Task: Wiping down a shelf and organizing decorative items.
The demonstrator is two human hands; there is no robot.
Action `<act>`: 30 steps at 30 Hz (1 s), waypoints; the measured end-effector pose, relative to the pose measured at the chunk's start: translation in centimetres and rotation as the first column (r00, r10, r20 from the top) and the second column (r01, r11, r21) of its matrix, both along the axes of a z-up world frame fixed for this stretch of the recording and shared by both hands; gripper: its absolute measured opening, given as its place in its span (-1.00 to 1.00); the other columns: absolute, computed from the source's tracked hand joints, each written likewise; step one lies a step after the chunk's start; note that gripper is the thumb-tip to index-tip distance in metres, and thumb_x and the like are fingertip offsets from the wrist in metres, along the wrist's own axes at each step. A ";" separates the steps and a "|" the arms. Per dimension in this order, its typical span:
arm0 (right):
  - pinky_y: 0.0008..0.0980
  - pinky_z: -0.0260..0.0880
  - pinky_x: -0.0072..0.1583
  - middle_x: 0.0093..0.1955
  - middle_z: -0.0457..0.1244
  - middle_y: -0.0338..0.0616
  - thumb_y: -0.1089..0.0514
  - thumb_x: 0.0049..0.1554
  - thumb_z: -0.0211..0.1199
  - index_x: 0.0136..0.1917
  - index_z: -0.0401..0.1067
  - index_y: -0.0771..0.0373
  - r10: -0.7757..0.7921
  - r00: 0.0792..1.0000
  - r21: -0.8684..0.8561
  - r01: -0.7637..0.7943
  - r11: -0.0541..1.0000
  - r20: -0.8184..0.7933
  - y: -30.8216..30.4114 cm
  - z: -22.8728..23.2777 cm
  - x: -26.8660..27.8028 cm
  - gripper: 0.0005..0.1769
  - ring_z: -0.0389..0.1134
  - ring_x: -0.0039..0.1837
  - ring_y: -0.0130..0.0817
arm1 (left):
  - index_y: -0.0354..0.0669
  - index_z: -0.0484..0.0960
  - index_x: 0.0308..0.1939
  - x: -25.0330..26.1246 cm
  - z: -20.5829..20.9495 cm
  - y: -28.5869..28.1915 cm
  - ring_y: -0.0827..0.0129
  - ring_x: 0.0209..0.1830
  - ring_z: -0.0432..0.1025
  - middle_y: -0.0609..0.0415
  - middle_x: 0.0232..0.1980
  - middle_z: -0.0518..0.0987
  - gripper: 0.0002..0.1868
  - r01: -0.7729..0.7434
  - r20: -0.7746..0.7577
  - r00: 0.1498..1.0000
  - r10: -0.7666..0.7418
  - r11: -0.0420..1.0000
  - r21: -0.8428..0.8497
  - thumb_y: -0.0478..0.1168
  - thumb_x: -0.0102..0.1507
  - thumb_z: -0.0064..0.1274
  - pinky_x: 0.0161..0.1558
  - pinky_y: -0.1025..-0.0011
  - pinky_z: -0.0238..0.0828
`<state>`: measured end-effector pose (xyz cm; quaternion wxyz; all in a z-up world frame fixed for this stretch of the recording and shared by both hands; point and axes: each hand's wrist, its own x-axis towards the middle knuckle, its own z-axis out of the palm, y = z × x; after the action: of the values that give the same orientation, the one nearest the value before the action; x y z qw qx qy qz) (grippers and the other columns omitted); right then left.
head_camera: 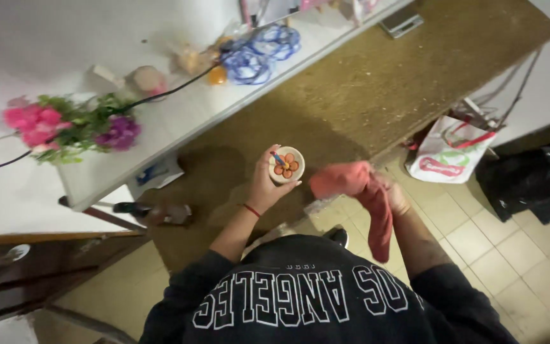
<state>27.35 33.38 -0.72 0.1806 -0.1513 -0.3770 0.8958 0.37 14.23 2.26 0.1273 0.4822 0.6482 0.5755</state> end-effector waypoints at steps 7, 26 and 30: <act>-0.24 0.21 0.29 0.19 0.29 -0.10 0.10 0.11 0.09 0.20 0.40 0.16 -0.269 0.919 0.664 0.009 0.748 0.290 6.5 1.6 2.5 -0.61 0.25 0.24 -0.16 | -0.11 0.33 0.31 3.0 1.9 5.6 0.17 -0.03 0.43 -0.01 -0.09 0.50 0.06 -0.021 -0.005 1.000 0.020 0.996 -0.089 -0.12 -0.22 0.52 0.17 0.18 0.35; 0.08 0.06 0.44 0.48 0.12 -0.18 -0.14 0.00 0.24 0.22 0.45 -0.05 -0.416 0.909 0.828 -0.217 -0.517 -0.021 17.7 0.2 -2.3 -0.50 0.04 0.53 -0.07 | -0.06 0.27 0.38 9.1 1.4 18.5 -0.10 0.31 0.31 -0.22 0.23 0.43 0.09 -0.136 -0.074 0.989 0.130 0.987 -0.080 -0.07 -0.17 0.50 0.32 0.08 0.20; 0.08 0.03 0.45 0.51 0.11 -0.27 -0.15 0.10 0.15 0.24 0.44 -0.10 -0.432 0.899 0.815 -0.196 -0.545 -0.073 19.7 0.4 -2.9 -0.56 0.06 0.53 -0.16 | -0.12 0.33 0.35 9.2 -0.4 21.7 -0.08 0.26 0.35 -0.22 0.20 0.45 0.11 -0.145 -0.106 0.984 0.141 0.989 -0.031 -0.03 -0.23 0.53 0.30 0.10 0.24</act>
<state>24.43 53.12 -0.34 0.2627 -0.1220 -0.9570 0.0165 9.60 35.94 1.82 0.0612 0.4608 0.6978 0.5449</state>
